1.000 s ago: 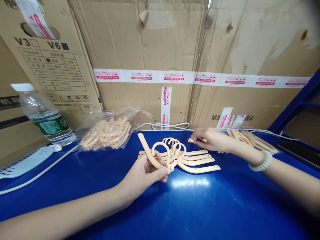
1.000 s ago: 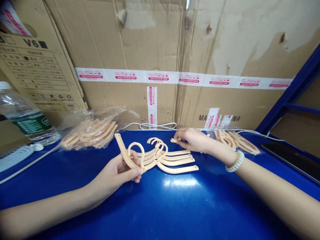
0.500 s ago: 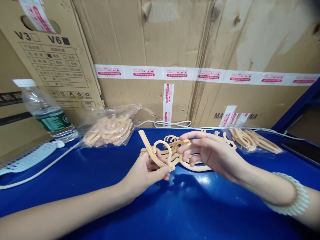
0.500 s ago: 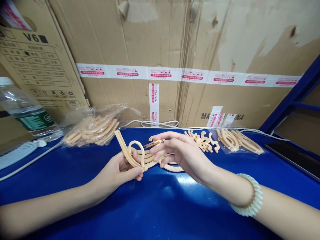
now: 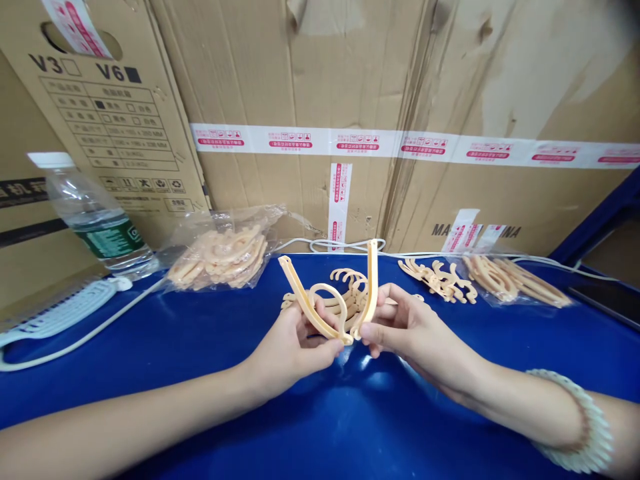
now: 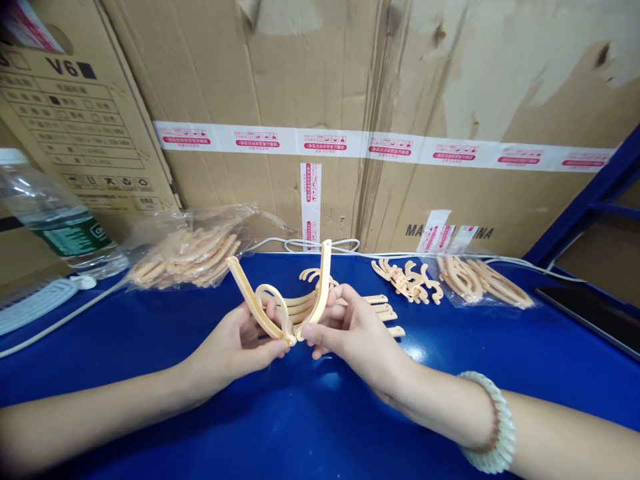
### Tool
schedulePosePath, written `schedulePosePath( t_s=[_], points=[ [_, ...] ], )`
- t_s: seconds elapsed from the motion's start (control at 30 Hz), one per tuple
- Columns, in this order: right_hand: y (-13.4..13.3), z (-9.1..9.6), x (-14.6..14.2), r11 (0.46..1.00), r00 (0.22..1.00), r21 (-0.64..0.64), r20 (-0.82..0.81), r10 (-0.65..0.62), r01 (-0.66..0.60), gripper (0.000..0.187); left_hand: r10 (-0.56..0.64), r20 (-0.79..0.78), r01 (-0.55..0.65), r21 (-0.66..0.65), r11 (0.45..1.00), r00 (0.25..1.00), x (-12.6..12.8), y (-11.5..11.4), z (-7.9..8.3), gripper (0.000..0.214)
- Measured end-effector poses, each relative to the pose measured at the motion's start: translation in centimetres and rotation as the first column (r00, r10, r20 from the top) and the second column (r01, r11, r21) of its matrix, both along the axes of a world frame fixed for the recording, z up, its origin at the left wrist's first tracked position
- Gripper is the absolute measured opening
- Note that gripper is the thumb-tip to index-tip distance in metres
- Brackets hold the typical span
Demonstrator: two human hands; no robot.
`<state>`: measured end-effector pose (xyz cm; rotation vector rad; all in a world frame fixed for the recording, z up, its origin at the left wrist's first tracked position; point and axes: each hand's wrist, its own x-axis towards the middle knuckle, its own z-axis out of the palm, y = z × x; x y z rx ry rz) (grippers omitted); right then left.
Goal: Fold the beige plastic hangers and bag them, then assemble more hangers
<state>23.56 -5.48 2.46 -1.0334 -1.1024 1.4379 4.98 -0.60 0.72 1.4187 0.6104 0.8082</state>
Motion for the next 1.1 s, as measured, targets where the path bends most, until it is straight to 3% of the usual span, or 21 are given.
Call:
schedulePosePath(
  t_s=[0.2, 0.5, 0.87, 1.1],
  points=[
    [0.16, -0.14, -0.08, 0.996, 0.996, -0.009, 0.02, 0.091, -0.091, 0.05, -0.032, -0.003, 0.032, -0.002, 1.0, 0.999, 0.08, -0.4, 0.45, 0.037],
    [0.33, 0.1, 0.12, 0.984, 0.984, 0.081, 0.091, 0.154, -0.161, 0.031, -0.032, -0.051, 0.034, 0.038, 0.999, 0.998, -0.15, -0.58, 0.2, 0.027],
    [0.39, 0.17, 0.26, 0.983, 0.981, 0.083, 0.121, 0.152, -0.162, 0.026, 0.018, -0.062, -0.018, -0.004, 1.0, 0.998, -0.12, -0.29, -0.19, 0.036],
    [0.02, -0.77, 0.08, 0.992, 0.975, 0.075, 0.205, 0.088, -0.106, 0.028, 0.086, -0.138, -0.093, -0.043, 0.995, 0.987, -0.28, -0.44, -0.25, 0.038]
  ],
)
